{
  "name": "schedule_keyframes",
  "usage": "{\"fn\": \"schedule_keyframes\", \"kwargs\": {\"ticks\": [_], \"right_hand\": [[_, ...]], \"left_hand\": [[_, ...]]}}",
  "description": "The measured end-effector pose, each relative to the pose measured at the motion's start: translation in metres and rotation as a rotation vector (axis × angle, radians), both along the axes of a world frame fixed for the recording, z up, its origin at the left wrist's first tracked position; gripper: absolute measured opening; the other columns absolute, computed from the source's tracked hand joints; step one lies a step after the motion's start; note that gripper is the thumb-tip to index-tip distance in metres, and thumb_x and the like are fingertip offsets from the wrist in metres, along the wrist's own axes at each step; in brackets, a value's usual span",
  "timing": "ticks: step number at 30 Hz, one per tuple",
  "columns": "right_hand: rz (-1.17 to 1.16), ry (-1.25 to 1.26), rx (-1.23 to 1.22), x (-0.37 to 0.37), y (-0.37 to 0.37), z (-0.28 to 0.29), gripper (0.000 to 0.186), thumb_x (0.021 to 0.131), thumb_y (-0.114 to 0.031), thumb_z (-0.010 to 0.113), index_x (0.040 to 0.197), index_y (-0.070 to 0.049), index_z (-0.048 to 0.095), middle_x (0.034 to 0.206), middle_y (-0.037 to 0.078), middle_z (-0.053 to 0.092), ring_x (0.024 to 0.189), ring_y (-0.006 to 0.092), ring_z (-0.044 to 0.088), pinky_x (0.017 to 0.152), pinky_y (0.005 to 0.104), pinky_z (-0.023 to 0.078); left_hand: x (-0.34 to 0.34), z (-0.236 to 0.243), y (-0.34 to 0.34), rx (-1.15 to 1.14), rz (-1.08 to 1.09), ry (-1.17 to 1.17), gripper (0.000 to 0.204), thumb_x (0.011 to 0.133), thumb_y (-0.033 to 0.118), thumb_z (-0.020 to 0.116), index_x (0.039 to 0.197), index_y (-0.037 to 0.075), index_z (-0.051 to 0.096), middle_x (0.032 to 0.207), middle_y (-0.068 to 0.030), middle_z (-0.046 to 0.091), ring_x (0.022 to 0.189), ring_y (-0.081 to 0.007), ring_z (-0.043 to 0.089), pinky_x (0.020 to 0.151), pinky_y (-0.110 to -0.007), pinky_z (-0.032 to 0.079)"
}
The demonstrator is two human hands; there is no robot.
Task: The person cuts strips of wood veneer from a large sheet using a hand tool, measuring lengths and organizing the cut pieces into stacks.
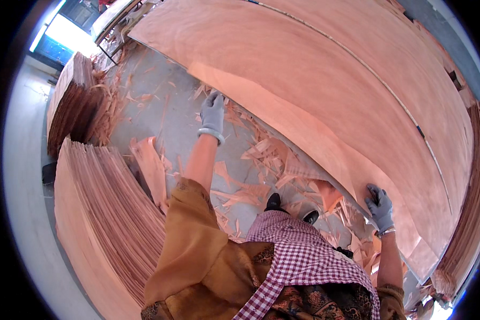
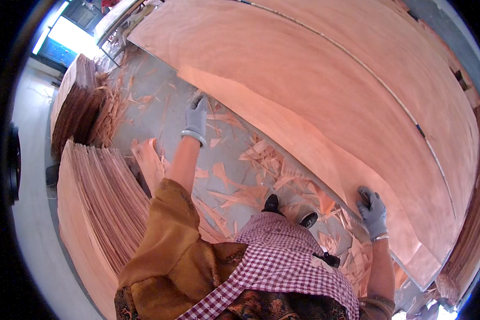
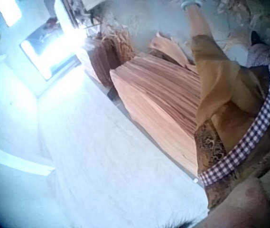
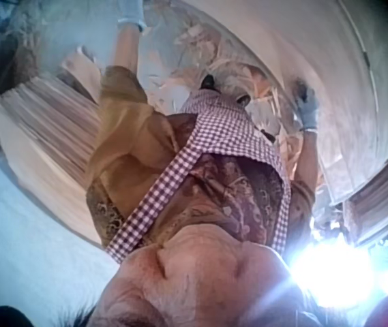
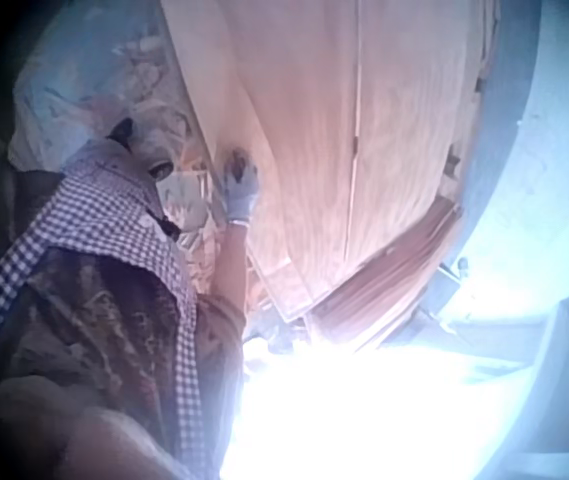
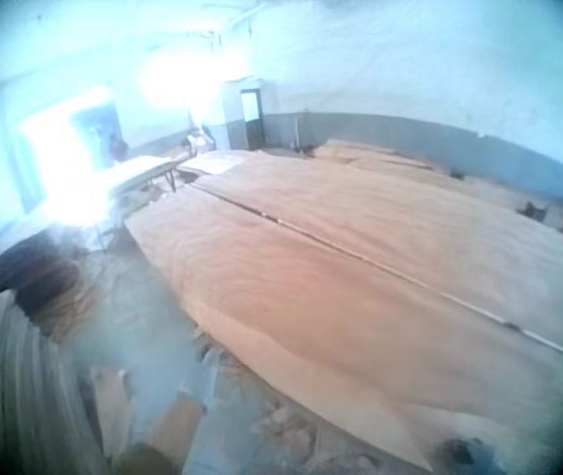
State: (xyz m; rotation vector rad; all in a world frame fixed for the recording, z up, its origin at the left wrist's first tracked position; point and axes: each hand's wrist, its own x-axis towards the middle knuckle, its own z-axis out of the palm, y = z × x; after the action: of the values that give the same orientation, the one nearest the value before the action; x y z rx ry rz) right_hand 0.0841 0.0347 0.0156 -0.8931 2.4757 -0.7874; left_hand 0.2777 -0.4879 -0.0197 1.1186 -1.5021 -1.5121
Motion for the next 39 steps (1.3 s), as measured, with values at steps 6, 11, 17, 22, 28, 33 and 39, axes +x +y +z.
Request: {"fn": "schedule_keyframes", "kwargs": {"ticks": [6, 11, 17, 22, 28, 33, 39], "right_hand": [[-0.040, -0.073, 0.016, 0.002, -0.009, 0.021, 0.031, 0.076, -0.007, 0.061, 0.106, -0.003, 0.060, 0.098, 0.016, 0.063, 0.093, 0.0277, 0.062, 0.079, 0.0335, 0.049], [0.116, 0.027, 0.179, -0.015, -0.034, 0.047, 0.019, 0.076, -0.009, 0.060, 0.093, 0.000, 0.059, 0.089, 0.018, 0.061, 0.082, 0.0307, 0.059, 0.071, 0.0359, 0.048], [0.383, 0.131, -0.006, -0.033, -0.131, 0.049, 0.021, 0.077, -0.012, 0.058, 0.093, 0.001, 0.058, 0.093, 0.018, 0.059, 0.084, 0.0329, 0.058, 0.073, 0.0368, 0.047], [0.487, -0.199, 0.088, -0.025, -0.249, 0.047, 0.021, 0.088, -0.018, 0.049, 0.098, -0.002, 0.057, 0.084, 0.017, 0.060, 0.079, 0.0342, 0.058, 0.072, 0.0374, 0.046], [0.729, 0.151, 0.274, -0.006, -0.373, 0.023, 0.028, 0.092, -0.033, 0.044, 0.096, -0.009, 0.057, 0.079, 0.016, 0.063, 0.076, 0.0337, 0.062, 0.066, 0.0444, 0.046], [0.899, 0.421, 0.447, 0.010, -0.440, 0.021, 0.027, 0.091, -0.031, 0.044, 0.098, -0.011, 0.061, 0.087, 0.016, 0.066, 0.083, 0.0322, 0.064, 0.068, 0.0435, 0.048], [0.945, 0.384, 0.555, 0.004, -0.442, 0.015, 0.027, 0.089, -0.028, 0.044, 0.103, -0.014, 0.063, 0.092, 0.014, 0.067, 0.087, 0.0314, 0.065, 0.069, 0.0417, 0.050]], "left_hand": [[0.003, -0.031, 0.025, -0.990, 0.043, -0.706, 0.035, 0.088, 0.025, 0.055, 0.119, 0.010, 0.059, 0.129, -0.0127, 0.050, 0.124, -0.0300, 0.042, 0.101, -0.042, 0.033], [-0.006, -0.028, 0.042, -1.096, -0.083, -0.820, 0.040, 0.089, 0.039, 0.048, 0.120, 0.016, 0.059, 0.135, -0.0076, 0.047, 0.132, -0.0309, 0.031, 0.107, -0.052, 0.017], [-0.008, -0.040, 0.046, -1.129, -0.078, -0.764, 0.039, 0.087, 0.039, 0.051, 0.114, 0.013, 0.063, 0.128, -0.0074, 0.054, 0.130, -0.0309, 0.034, 0.107, -0.054, 0.016], [-0.014, -0.021, 0.038, -0.863, -0.165, -0.786, 0.054, 0.076, 0.043, 0.064, 0.121, 0.013, 0.058, 0.131, -0.0099, 0.050, 0.130, -0.0334, 0.032, 0.108, -0.049, 0.019], [-0.023, -0.005, 0.014, -0.757, -0.189, -0.918, 0.089, 0.062, 0.052, 0.074, 0.134, 0.011, 0.041, 0.139, -0.0100, 0.039, 0.132, -0.0308, 0.030, 0.107, -0.049, 0.018], [-0.028, 0.001, 0.005, -0.676, -0.305, -0.994, 0.099, 0.060, 0.057, 0.074, 0.138, 0.010, 0.034, 0.142, -0.0090, 0.035, 0.133, -0.0286, 0.027, 0.107, -0.052, 0.014], [-0.029, -0.009, 0.000, -0.784, -0.308, -1.058, 0.096, 0.063, 0.061, 0.069, 0.137, 0.008, 0.037, 0.142, -0.0111, 0.037, 0.131, -0.0295, 0.032, 0.107, -0.042, 0.026]]}}
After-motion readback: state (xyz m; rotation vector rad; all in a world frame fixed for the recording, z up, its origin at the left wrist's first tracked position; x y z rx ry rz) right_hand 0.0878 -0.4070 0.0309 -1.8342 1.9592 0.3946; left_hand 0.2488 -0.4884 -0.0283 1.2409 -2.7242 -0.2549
